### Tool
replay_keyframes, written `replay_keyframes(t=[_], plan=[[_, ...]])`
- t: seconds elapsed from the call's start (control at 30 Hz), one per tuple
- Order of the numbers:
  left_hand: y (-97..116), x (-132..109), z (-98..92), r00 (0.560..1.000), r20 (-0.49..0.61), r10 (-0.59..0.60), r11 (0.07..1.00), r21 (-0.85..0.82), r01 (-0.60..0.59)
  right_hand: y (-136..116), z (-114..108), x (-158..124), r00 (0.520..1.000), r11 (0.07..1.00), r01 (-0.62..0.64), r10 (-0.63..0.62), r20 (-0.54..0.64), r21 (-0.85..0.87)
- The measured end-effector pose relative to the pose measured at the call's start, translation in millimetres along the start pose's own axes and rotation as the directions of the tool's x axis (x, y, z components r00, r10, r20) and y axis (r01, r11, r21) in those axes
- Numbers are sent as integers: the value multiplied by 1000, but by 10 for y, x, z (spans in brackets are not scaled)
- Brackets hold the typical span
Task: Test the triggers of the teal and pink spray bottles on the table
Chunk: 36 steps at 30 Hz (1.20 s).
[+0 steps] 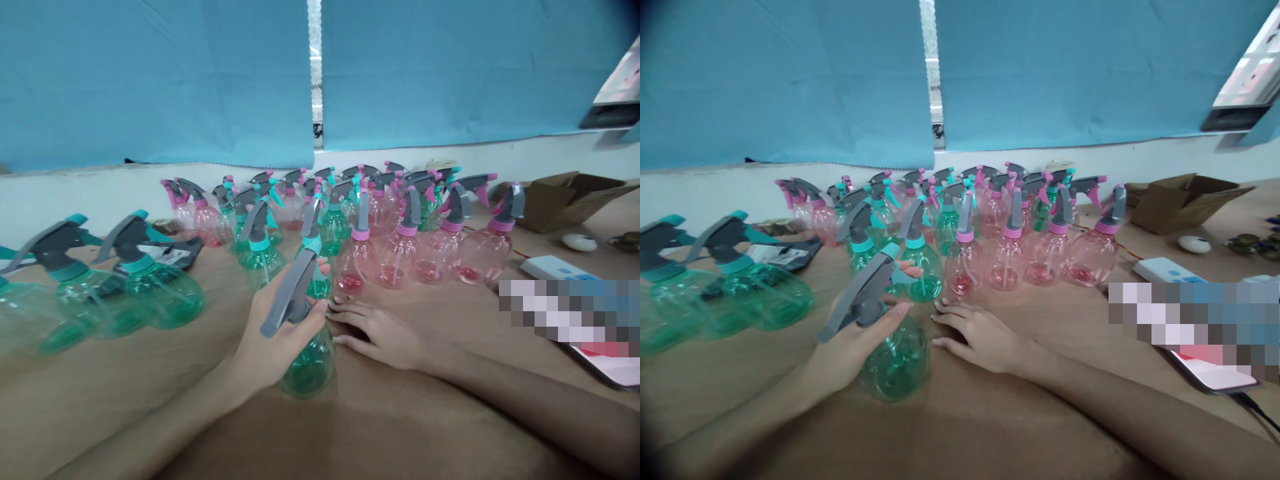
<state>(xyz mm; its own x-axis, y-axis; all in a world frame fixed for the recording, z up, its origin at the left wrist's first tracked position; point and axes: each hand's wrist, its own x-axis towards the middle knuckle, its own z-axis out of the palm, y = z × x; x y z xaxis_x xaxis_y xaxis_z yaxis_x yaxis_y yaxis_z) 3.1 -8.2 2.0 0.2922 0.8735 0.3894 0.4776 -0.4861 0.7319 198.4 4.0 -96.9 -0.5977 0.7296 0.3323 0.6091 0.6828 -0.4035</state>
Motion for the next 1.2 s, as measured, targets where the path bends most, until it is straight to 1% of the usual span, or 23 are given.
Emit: replay_keyframes(t=[0.1,0.2,0.37,0.47,0.67,0.87,1.2], plan=[[-20,3,11,999,34,13,1000,-29,-12,1,3,-3,1000,1000,-2,2,-3,1],[-45,7,19,1000,25,17,1000,-26,-16,6,6,0,1000,1000,10,-10,-14,8],[-67,2,17,999,44,25,997,-78,-22,9,2,3,1000,1000,9,-9,-11,-3],[-59,-2,14,999,37,29,996,-89,-25,4,1,-4,1000,1000,2,-3,-7,-12],[-32,3,24,1000,31,3,997,-76,-1,6,2,-5,1000,1000,17,-16,-22,10],[-43,9,22,999,25,29,997,-77,-27,1,-5,-2,1000,1000,8,-8,-9,6],[-31,10,11,999,39,22,999,-38,-21,3,-5,-2,1000,1000,12,-12,-8,13]])
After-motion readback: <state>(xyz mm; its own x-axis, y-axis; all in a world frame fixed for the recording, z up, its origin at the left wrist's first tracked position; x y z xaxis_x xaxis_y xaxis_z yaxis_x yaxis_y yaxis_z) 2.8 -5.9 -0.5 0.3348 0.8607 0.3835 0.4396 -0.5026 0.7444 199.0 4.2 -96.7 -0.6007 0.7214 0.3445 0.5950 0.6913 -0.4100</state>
